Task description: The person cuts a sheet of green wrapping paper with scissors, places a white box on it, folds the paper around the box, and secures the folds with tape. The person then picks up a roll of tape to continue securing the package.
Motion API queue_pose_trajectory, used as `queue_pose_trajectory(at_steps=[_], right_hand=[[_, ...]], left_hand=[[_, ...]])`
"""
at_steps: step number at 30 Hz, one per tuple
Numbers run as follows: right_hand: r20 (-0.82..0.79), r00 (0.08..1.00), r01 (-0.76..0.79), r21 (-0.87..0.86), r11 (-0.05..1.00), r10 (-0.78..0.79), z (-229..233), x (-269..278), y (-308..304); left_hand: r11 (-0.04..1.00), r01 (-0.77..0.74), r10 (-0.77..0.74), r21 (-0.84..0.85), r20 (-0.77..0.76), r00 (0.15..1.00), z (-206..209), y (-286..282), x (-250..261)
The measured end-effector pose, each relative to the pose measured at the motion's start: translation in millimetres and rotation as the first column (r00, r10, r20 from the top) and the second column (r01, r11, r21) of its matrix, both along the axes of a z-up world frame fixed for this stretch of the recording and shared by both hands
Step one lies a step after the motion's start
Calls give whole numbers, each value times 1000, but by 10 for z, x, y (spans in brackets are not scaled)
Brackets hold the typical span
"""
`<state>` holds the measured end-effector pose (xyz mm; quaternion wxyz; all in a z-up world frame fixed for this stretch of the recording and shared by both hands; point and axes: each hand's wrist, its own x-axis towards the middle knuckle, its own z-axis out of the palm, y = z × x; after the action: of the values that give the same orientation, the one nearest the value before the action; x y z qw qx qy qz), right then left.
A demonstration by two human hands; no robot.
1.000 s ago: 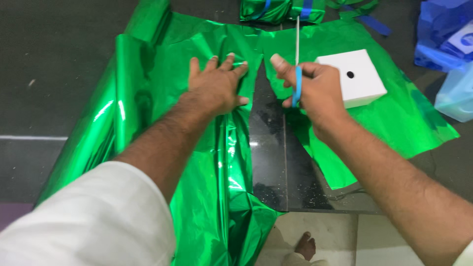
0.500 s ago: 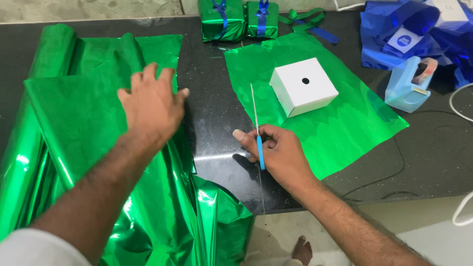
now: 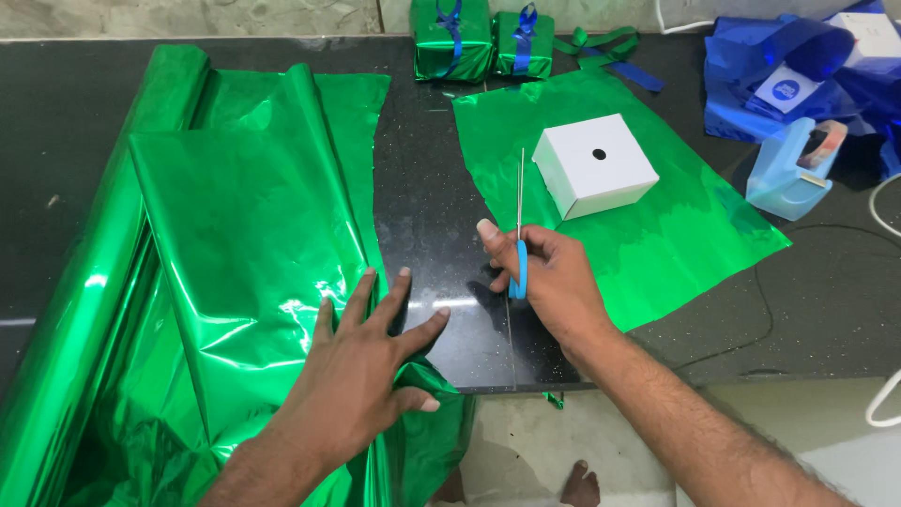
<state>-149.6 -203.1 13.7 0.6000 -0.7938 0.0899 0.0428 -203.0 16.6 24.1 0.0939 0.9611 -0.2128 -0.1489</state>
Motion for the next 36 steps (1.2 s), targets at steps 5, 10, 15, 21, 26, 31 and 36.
queue_pose_trajectory(at_steps=[5, 10, 15, 21, 26, 31, 36], right_hand=[[-31, 999, 20, 65, 998, -18, 35, -55, -74], [109, 991, 70, 85, 994, -79, 86, -97, -151], [334, 905, 215, 176, 960, -264, 282, 13, -248], [171, 982, 48, 198, 979, -82, 423, -83, -185], [108, 994, -44, 103, 994, 33, 302, -279, -5], [127, 974, -190, 16, 982, 187, 156, -369, 108], [380, 824, -283, -367, 886, 420, 45, -427, 275]], left_hand=[[955, 147, -81, -258, 251, 965, -55, 162, 13], [902, 43, 88, -429, 280, 956, -11, 328, 216], [871, 78, 238, -486, 556, 796, -14, 674, 759], [547, -346, 742, -763, 249, 622, -121, 1005, 1344], [-31, -492, 905, -870, -234, 356, -253, 1078, 1683], [-358, -361, 823, -861, -473, 314, -466, 1038, 1789], [-342, -415, 795, -843, -495, 352, -527, 872, 1717]])
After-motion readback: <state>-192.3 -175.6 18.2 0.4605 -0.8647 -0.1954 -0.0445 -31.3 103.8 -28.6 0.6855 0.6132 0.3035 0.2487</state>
